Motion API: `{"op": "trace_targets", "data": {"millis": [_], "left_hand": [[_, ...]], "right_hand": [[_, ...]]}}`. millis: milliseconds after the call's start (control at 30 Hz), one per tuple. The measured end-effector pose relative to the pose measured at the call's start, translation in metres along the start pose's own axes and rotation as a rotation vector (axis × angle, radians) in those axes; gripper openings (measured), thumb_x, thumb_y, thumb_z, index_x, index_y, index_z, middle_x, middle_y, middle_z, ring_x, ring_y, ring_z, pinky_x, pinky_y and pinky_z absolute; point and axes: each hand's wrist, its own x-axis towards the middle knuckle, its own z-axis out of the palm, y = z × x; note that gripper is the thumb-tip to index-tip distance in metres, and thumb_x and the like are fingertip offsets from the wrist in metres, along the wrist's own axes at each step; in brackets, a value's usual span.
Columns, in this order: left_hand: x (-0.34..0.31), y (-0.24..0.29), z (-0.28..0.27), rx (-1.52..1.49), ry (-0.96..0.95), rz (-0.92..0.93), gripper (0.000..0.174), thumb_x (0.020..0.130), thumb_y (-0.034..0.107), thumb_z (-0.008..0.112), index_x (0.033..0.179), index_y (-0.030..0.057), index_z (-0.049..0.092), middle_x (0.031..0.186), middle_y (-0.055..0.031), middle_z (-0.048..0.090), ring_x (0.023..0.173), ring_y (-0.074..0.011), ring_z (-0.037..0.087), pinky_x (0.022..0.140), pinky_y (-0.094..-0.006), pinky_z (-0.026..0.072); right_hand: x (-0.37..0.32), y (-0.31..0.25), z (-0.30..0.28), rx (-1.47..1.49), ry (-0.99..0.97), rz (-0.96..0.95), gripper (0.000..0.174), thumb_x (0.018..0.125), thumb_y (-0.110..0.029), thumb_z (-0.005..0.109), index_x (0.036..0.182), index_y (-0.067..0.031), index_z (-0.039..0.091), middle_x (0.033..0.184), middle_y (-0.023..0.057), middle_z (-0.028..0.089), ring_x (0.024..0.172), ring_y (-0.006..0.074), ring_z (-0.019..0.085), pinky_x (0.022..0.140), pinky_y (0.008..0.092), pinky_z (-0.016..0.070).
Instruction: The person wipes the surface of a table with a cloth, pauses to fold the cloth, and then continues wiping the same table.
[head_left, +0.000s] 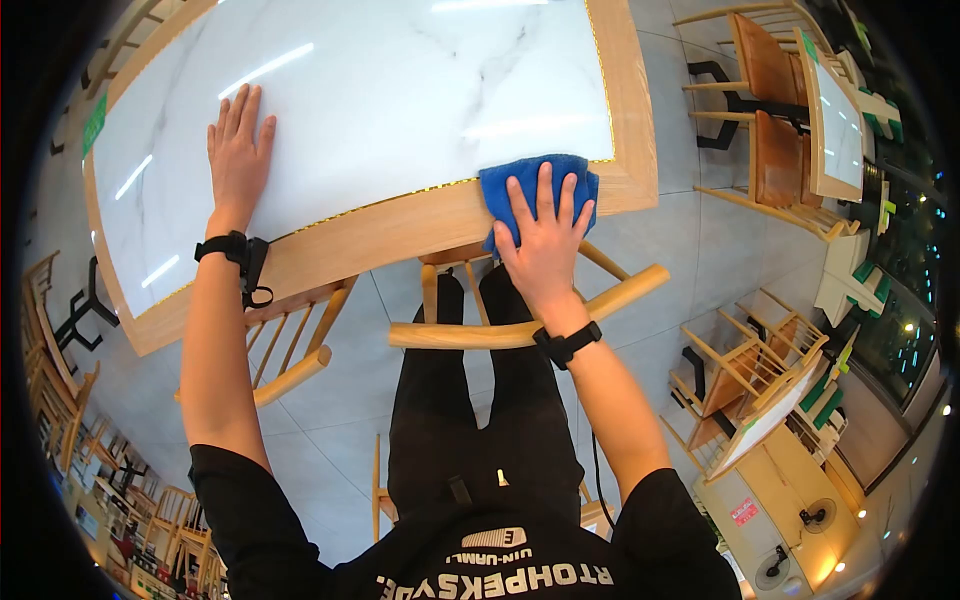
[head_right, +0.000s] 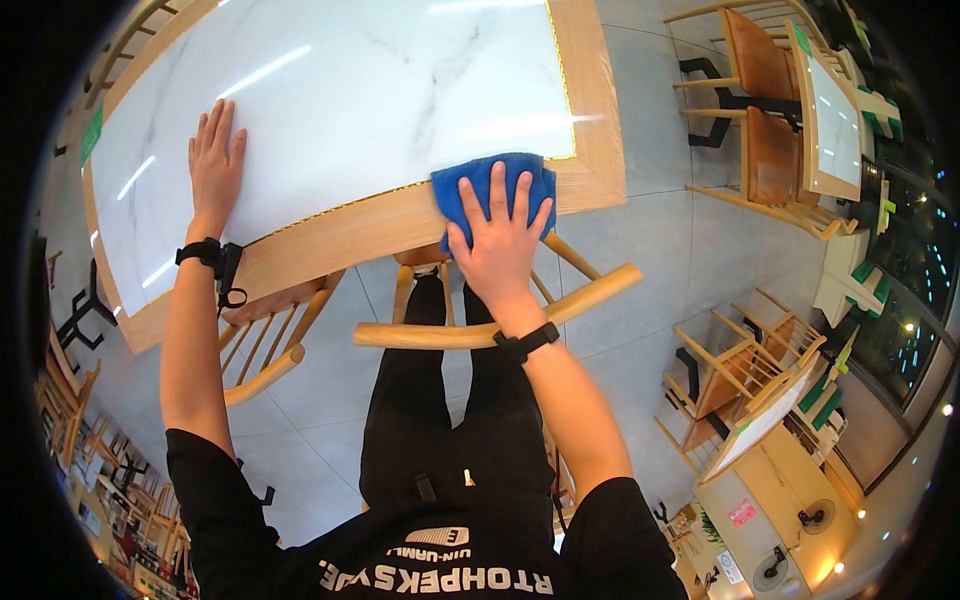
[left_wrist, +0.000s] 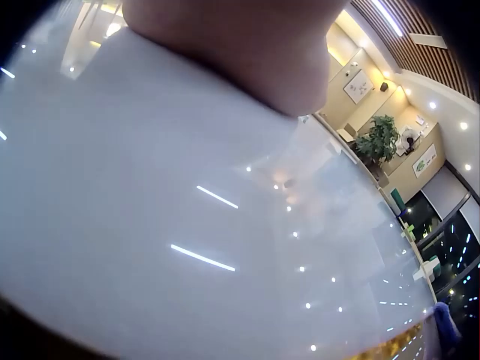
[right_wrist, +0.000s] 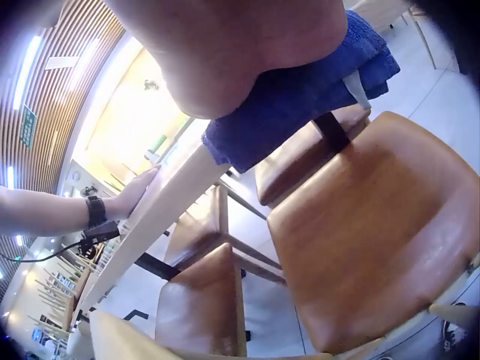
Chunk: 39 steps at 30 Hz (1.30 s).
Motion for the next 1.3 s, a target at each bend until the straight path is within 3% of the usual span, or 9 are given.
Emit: {"op": "trace_targets", "data": {"millis": [133, 367, 600, 1033, 1300], "left_hand": [[-0.002, 0.004, 0.002, 0.002, -0.039, -0.026, 0.054, 0.11, 0.044, 0.047, 0.161, 0.0258, 0.044, 0.171, 0.004, 0.036, 0.159, -0.0277, 0.029, 0.131, -0.0523, 0.0184], [-0.003, 0.012, -0.005, 0.013, -0.074, -0.053, 0.054, 0.109, 0.04, 0.049, 0.161, 0.027, 0.044, 0.17, 0.0044, 0.037, 0.159, -0.0258, 0.029, 0.131, -0.0514, 0.0183], [-0.001, 0.016, -0.014, -0.014, -0.114, -0.069, 0.056, 0.107, 0.036, 0.053, 0.161, 0.0266, 0.044, 0.17, 0.0051, 0.037, 0.159, -0.0248, 0.029, 0.131, -0.0506, 0.0184], [0.0, 0.02, -0.022, -0.022, -0.198, -0.102, 0.062, 0.102, 0.033, 0.054, 0.163, 0.0273, 0.042, 0.173, 0.0062, 0.032, 0.161, -0.023, 0.024, 0.132, -0.0489, 0.0133], [0.002, 0.022, -0.025, -0.017, -0.257, -0.123, 0.064, 0.101, 0.034, 0.054, 0.163, 0.0278, 0.041, 0.174, 0.0061, 0.031, 0.162, -0.0225, 0.021, 0.132, -0.0498, 0.0114]], "right_hand": [[-0.007, -0.014, 0.002, 0.009, -0.046, -0.014, 0.059, 0.1, -0.043, 0.062, 0.156, -0.0244, 0.054, 0.176, 0.0163, 0.022, 0.161, 0.0481, 0.009, 0.116, 0.0802, 0.0093], [0.001, -0.024, 0.004, 0.007, -0.102, -0.012, 0.061, 0.101, -0.046, 0.061, 0.158, -0.0258, 0.052, 0.177, 0.0174, 0.017, 0.161, 0.0494, 0.006, 0.115, 0.0816, 0.0057], [0.029, -0.031, 0.008, -0.039, -0.14, -0.011, 0.065, 0.103, -0.053, 0.056, 0.162, -0.0299, 0.044, 0.177, 0.017, 0.014, 0.161, 0.0497, 0.006, 0.117, 0.0807, 0.008], [0.14, -0.039, 0.012, -0.088, -0.144, -0.011, 0.066, 0.104, -0.053, 0.051, 0.165, -0.0283, 0.039, 0.177, 0.0179, 0.013, 0.16, 0.0504, 0.008, 0.119, 0.0786, 0.0111], [0.218, -0.038, 0.026, -0.101, -0.032, -0.012, 0.066, 0.098, -0.051, 0.057, 0.159, -0.0268, 0.049, 0.174, 0.0186, 0.022, 0.16, 0.049, 0.011, 0.118, 0.0787, 0.0129]]}}
